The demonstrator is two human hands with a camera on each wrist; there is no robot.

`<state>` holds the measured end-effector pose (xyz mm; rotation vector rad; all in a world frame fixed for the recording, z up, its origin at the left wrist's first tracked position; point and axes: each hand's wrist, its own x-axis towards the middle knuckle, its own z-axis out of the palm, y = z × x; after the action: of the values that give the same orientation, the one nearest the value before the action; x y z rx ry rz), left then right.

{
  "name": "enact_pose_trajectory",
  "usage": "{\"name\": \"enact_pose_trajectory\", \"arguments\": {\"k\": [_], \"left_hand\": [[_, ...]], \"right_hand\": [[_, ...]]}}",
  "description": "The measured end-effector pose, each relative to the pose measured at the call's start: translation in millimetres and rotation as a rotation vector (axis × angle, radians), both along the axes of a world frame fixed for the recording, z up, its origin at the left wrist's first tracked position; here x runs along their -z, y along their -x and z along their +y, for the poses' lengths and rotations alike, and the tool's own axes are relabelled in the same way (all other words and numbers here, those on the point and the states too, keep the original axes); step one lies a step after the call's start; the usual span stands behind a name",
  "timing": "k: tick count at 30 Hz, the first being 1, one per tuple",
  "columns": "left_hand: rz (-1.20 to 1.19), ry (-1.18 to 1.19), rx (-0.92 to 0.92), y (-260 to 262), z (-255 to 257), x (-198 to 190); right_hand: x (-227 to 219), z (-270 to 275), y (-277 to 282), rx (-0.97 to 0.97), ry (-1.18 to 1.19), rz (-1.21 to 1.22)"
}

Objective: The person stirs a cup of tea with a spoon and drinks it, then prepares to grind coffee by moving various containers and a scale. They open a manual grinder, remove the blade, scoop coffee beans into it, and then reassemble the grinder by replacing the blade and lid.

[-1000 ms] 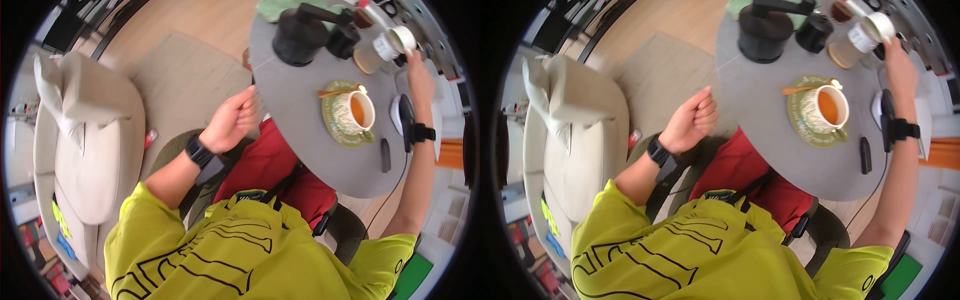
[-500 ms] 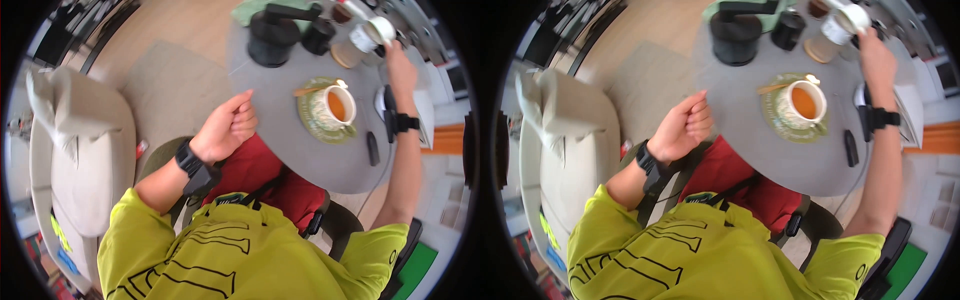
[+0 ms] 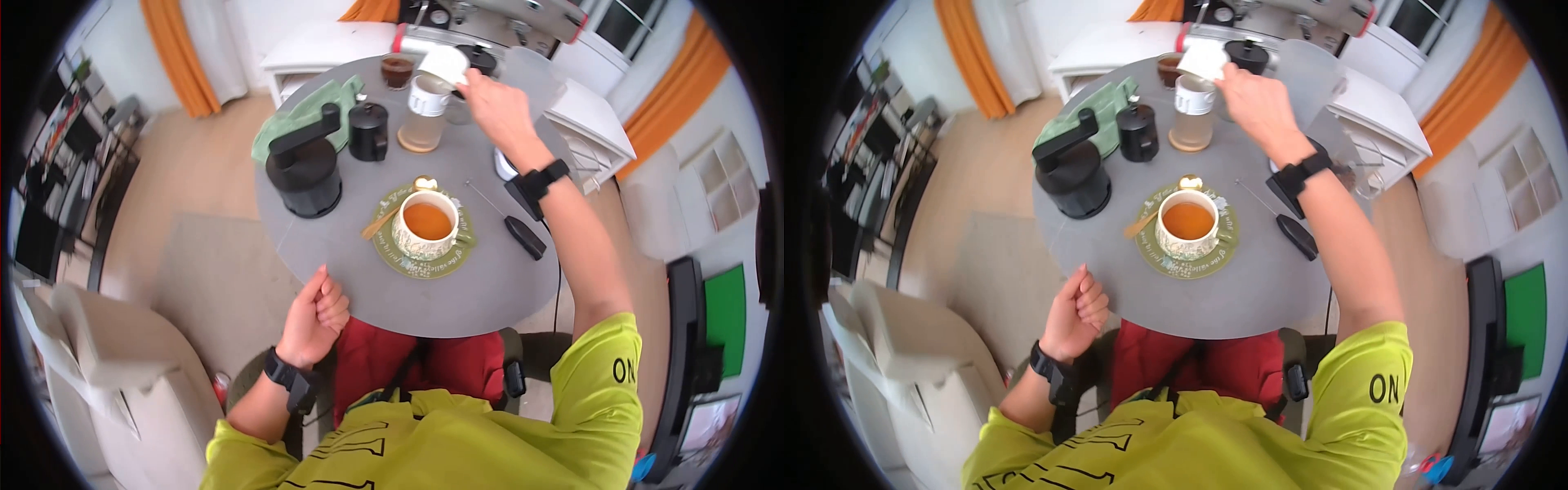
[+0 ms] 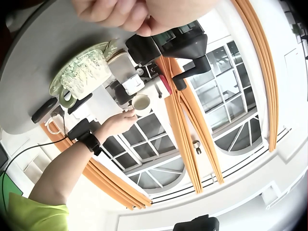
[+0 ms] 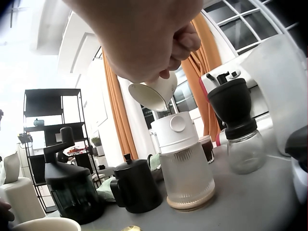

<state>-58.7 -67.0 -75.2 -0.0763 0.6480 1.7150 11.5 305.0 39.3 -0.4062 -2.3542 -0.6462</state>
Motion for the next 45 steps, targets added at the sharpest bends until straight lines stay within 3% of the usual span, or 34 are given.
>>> {"name": "enact_pose_trajectory", "arguments": {"k": [3, 5, 7, 9, 11, 12, 19, 21, 29, 39, 43, 45], "left_hand": [[0.012, 0.014, 0.053, -1, 1, -3], [-0.052, -0.029, 0.052, -2, 1, 1], [-0.057, -0.04, 0.043, -1, 0, 1], [-0.044, -0.034, 0.036, 0, -1, -3], [-0.029, -0.034, 0.027, 0, -1, -4], [-0.011, -0.031, 0.026, 1, -1, -4], [-0.024, -0.029, 0.048, -2, -1, 0], [-0.006, -0.01, 0.041, -2, -1, -1], [0.033, -0.005, 0.031, -1, -2, 0], [-0.02, -0.004, 0.036, -1, -1, 3], [-0.023, -0.01, 0.056, -1, 0, 4], [-0.02, -0.007, 0.063, -1, 0, 3]], "right_hand": [[-3, 2, -1, -0.055, 0.022, 0.018], [-5, -2, -3, 0.033, 0.085, -0.022], [-2, -3, 0, 0.116, 0.46, 0.212], [6, 19, -2, 0.07, 0.542, 0.314], [5, 23, -12, 0.008, 1.474, 0.509], [-2, 4, -23, -0.043, 1.682, 0.567], [45, 8, -59, 0.071, 1.913, 0.462], [63, 14, -63, 0.059, 2.102, 0.441], [102, 27, -62, 0.122, 2.215, 0.427], [105, 25, -61, 0.175, 2.206, 0.411], [96, 17, -63, 0.298, 1.931, 0.283], [85, 13, -65, 0.386, 1.564, 0.109]]}}
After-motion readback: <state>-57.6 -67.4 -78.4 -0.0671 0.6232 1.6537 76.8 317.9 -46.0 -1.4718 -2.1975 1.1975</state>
